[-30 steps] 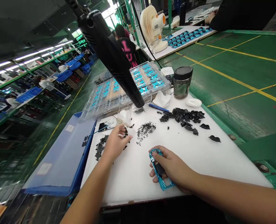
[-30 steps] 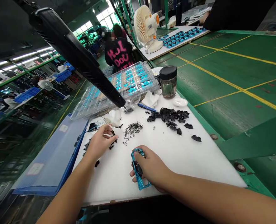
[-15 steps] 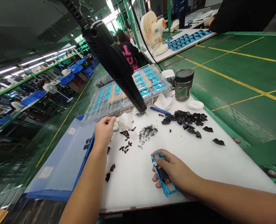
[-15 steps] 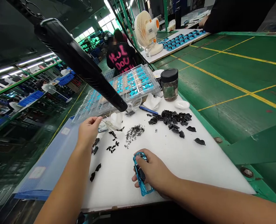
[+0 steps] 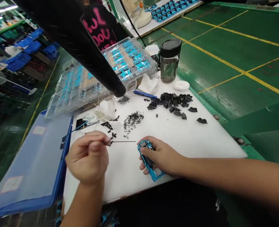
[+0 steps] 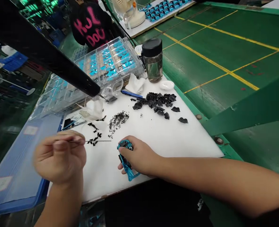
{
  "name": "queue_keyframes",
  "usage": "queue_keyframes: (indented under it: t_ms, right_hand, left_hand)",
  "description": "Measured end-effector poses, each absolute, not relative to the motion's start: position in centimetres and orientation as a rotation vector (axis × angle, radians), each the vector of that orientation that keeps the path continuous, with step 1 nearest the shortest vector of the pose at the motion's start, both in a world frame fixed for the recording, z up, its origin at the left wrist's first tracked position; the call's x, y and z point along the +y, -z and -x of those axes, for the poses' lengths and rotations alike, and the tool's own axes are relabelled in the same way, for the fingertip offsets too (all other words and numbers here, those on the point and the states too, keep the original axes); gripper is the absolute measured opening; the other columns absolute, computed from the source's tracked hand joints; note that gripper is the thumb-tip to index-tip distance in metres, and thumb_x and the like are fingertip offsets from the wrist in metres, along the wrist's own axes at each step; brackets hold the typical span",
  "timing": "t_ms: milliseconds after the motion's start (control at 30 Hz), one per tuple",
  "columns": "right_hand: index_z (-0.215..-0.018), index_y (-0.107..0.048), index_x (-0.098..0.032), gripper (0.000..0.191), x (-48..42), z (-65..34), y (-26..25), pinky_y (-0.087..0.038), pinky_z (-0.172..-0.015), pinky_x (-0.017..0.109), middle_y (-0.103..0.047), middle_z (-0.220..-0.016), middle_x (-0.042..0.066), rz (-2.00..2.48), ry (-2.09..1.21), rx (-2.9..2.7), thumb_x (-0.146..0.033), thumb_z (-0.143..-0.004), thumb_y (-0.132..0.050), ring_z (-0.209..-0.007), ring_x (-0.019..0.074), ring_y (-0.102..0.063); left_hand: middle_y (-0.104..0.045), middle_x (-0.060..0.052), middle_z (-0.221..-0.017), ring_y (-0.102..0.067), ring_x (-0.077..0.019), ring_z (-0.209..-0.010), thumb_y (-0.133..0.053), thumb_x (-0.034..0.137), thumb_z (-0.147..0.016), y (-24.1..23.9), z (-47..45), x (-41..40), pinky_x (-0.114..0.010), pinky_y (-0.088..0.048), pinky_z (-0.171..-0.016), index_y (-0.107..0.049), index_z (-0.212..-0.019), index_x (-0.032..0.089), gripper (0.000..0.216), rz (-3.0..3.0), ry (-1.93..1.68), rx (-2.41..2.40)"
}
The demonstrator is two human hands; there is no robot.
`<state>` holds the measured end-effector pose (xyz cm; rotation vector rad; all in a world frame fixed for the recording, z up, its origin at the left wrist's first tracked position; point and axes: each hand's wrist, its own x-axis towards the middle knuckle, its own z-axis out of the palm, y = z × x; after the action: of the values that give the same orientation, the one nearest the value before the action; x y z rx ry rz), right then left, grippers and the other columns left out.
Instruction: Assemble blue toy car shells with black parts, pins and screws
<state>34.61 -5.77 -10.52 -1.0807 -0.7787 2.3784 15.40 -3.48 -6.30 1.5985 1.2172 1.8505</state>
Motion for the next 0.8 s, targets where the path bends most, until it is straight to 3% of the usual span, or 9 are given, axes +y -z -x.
queue_keyframes:
  t_ms: [167, 433, 800]
  right_hand:
    - [-0.102, -0.048, -0.022, 0.009, -5.7, -34.5, 10.4, -0.060, -0.058, 0.031, -0.060, -0.078, 0.001, 1.090, -2.380, -0.786, -0.030, -0.099, -0.046, -0.069, 0.0201, -0.070]
    - [-0.102, -0.048, -0.022, 0.006, -5.5, -34.6, 10.0, -0.059, -0.055, 0.028, -0.060, -0.077, 0.001, 1.102, -2.399, -0.797, -0.027, -0.099, -0.046, -0.070, 0.0201, -0.070]
    - [-0.100, -0.049, -0.023, 0.007, -5.7, -34.6, 10.3, -0.059, -0.053, 0.028, -0.058, -0.077, 0.000, 1.076, -2.384, -0.784, -0.029, -0.099, -0.046, -0.070, 0.0202, -0.070]
  left_hand:
    - [-0.067, -0.002, -0.066, -0.061, -0.0135, -0.063, -0.069, 0.023, -0.084, 7.6, -16.6, -3.7, -0.025, -0.047, -0.051, -0.072, -0.084, 0.019, 0.005, -1.719, -1.668, 1.141]
    - [-0.067, -0.003, -0.067, -0.063, -0.0145, -0.064, -0.068, 0.016, -0.083, 8.4, -17.1, -3.7, -0.027, -0.050, -0.055, -0.073, -0.089, 0.018, 0.008, -1.894, -1.612, 1.068]
    - [-0.068, -0.003, -0.067, -0.062, -0.0154, -0.063, -0.070, 0.020, -0.082, 8.4, -17.4, -3.9, -0.027, -0.048, -0.051, -0.073, -0.085, 0.019, 0.004, -1.828, -1.632, 1.133]
